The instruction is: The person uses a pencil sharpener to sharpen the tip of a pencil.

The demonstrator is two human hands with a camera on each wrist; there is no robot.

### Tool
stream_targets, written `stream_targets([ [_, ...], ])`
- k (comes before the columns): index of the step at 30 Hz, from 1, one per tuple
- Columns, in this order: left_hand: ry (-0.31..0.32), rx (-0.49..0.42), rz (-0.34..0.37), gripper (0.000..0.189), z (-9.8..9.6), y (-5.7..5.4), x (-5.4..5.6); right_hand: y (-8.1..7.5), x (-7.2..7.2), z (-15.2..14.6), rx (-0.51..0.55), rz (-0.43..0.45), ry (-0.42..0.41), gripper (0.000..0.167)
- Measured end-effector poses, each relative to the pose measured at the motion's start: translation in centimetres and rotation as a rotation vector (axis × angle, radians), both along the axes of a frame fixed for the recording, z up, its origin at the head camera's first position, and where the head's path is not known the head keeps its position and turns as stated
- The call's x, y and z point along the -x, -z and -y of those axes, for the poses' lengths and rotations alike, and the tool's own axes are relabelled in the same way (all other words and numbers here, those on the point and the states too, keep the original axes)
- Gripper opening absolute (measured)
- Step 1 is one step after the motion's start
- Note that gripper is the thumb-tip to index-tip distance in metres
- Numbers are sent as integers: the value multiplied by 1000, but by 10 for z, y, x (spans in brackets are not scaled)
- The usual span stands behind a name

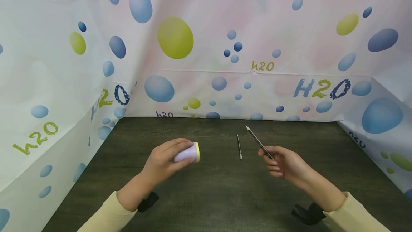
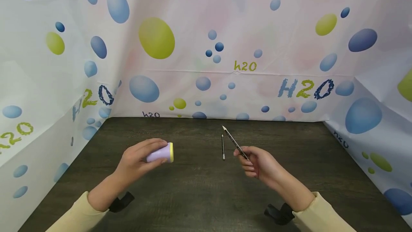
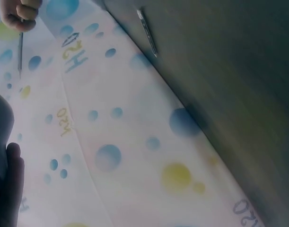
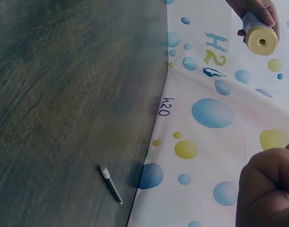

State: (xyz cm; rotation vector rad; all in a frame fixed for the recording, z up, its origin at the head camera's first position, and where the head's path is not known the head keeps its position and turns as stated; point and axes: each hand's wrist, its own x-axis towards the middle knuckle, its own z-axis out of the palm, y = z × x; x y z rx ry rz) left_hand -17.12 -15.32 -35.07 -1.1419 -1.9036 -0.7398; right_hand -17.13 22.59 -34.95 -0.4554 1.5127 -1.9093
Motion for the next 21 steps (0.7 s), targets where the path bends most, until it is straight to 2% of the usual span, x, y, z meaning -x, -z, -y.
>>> stream_targets([
  [4, 1, 5, 19, 43, -3, 0, -2, -2, 1, 9, -121, -58, 96, 28],
  [8, 6, 9, 26, 43, -4, 2, -4, -4, 3, 20, -223, -89, 141, 23],
  [14, 12, 22, 26, 43, -7, 2, -6, -6, 7, 33, -257, -76, 149, 44],
  [17, 19, 37, -14, 41, -9, 1, -6, -6, 9, 39, -279, -82, 151, 51],
  [21, 30, 65, -77, 39, -13, 0, -7, -5, 11, 45, -302, -92, 173, 50],
])
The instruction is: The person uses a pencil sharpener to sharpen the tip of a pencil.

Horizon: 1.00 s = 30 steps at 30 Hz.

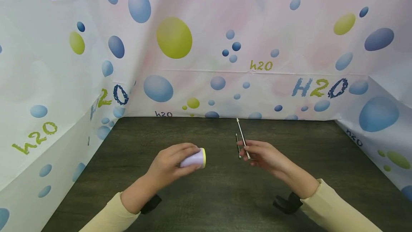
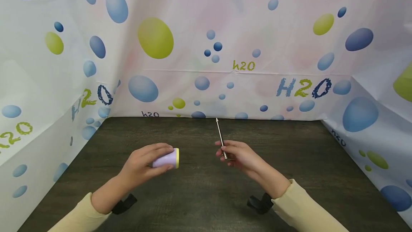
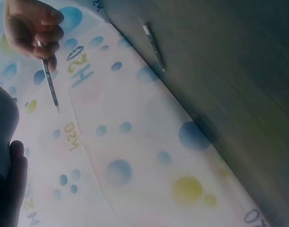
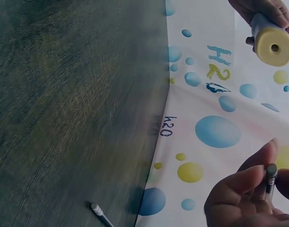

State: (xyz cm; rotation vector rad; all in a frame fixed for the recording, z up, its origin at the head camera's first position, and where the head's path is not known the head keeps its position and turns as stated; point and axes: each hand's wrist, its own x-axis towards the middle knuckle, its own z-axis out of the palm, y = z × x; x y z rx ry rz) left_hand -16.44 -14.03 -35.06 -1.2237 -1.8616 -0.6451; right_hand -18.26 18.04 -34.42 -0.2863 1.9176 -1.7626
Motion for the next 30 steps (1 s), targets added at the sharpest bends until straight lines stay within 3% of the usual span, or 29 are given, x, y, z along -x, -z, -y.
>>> stream_targets([
  [7, 10, 16, -27, 39, -3, 0, -1, 2, 8, 12, -25, -7, 32, 48],
  [16, -12, 40, -39, 40, -4, 3, -2, 8, 21, 26, -1, -18, 10, 48],
  [30, -40, 52, -17, 43, -2, 7, 0, 24, 46, 44, -1, 48, 36, 46],
])
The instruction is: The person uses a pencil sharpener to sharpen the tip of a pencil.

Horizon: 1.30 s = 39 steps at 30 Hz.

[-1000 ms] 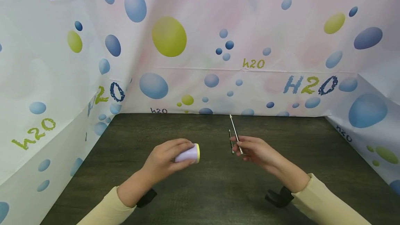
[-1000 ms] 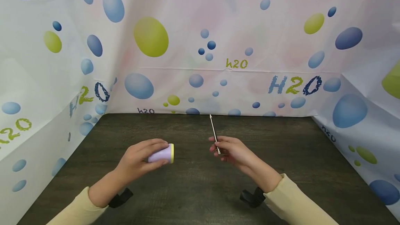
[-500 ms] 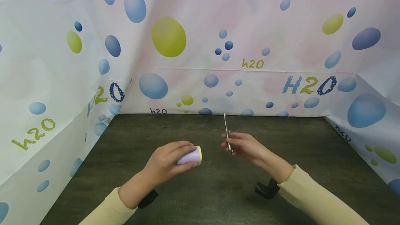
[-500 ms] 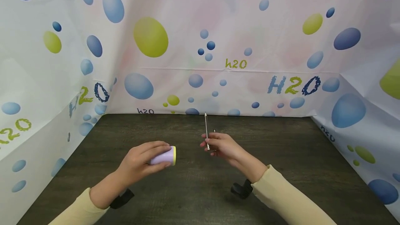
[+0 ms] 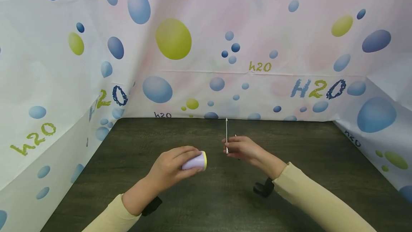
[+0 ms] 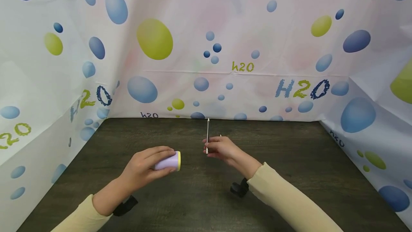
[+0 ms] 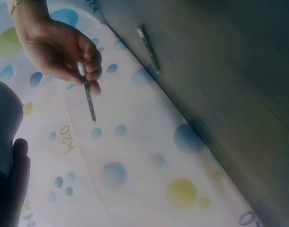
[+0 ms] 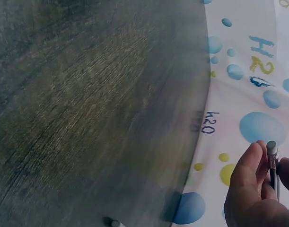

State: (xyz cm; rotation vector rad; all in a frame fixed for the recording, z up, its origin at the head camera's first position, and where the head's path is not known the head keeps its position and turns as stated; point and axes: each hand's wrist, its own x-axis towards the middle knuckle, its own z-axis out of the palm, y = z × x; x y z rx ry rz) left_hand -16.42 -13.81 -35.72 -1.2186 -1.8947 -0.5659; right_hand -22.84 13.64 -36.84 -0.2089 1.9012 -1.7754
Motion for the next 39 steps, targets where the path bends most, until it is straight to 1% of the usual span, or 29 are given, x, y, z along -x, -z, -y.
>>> stream_targets([
  [6, -34, 10, 29, 45, 1, 4, 0, 11, 9, 10, -46, 30, 43, 49],
  [11, -36, 10, 39, 45, 2, 6, 2, 20, 19, 19, -85, 50, 96, 54],
  [13, -32, 8, 34, 45, 2, 6, 2, 25, 23, 22, -119, 49, 110, 55],
  [17, -22, 2, 20, 42, 1, 7, 3, 33, 29, 27, -194, 57, 134, 53],
  [20, -18, 1, 16, 41, 1, 7, 3, 37, 32, 30, -232, 73, 133, 50],
  [24, -17, 5, 19, 40, 1, 9, 4, 39, 33, 36, -257, 88, 134, 46],
  [28, -21, 11, 26, 40, 2, 10, 3, 39, 34, 41, -269, 95, 157, 44],
  [34, -33, 19, 43, 42, 4, 12, 3, 41, 36, 43, -258, 113, 171, 45],
  [39, -47, 30, 58, 42, 5, 13, 3, 43, 37, 44, -275, 126, 176, 45],
])
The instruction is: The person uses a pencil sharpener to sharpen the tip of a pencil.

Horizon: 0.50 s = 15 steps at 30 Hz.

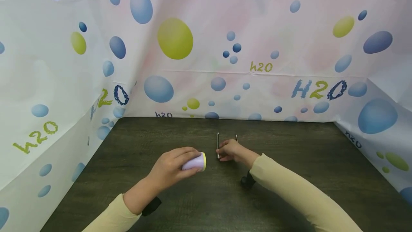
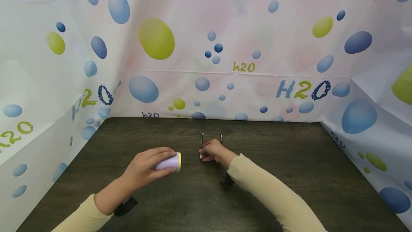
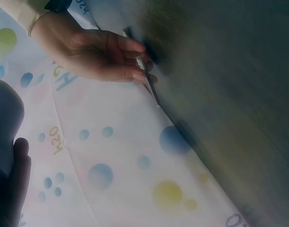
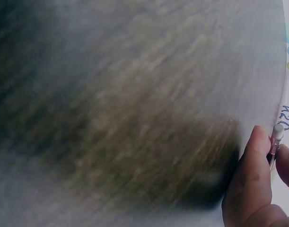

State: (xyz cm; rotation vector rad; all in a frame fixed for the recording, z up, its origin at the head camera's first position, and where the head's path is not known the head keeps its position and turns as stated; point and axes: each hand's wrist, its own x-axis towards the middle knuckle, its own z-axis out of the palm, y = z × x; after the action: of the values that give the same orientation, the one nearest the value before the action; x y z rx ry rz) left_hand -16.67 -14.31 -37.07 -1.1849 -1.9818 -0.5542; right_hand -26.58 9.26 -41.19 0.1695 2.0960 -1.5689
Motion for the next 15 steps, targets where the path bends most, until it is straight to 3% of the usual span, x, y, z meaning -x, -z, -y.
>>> stream_targets([
  [15, 10, -2, 3, 37, 1, 2, 1, 2, 6, -2, -73, -82, -6, 36],
])
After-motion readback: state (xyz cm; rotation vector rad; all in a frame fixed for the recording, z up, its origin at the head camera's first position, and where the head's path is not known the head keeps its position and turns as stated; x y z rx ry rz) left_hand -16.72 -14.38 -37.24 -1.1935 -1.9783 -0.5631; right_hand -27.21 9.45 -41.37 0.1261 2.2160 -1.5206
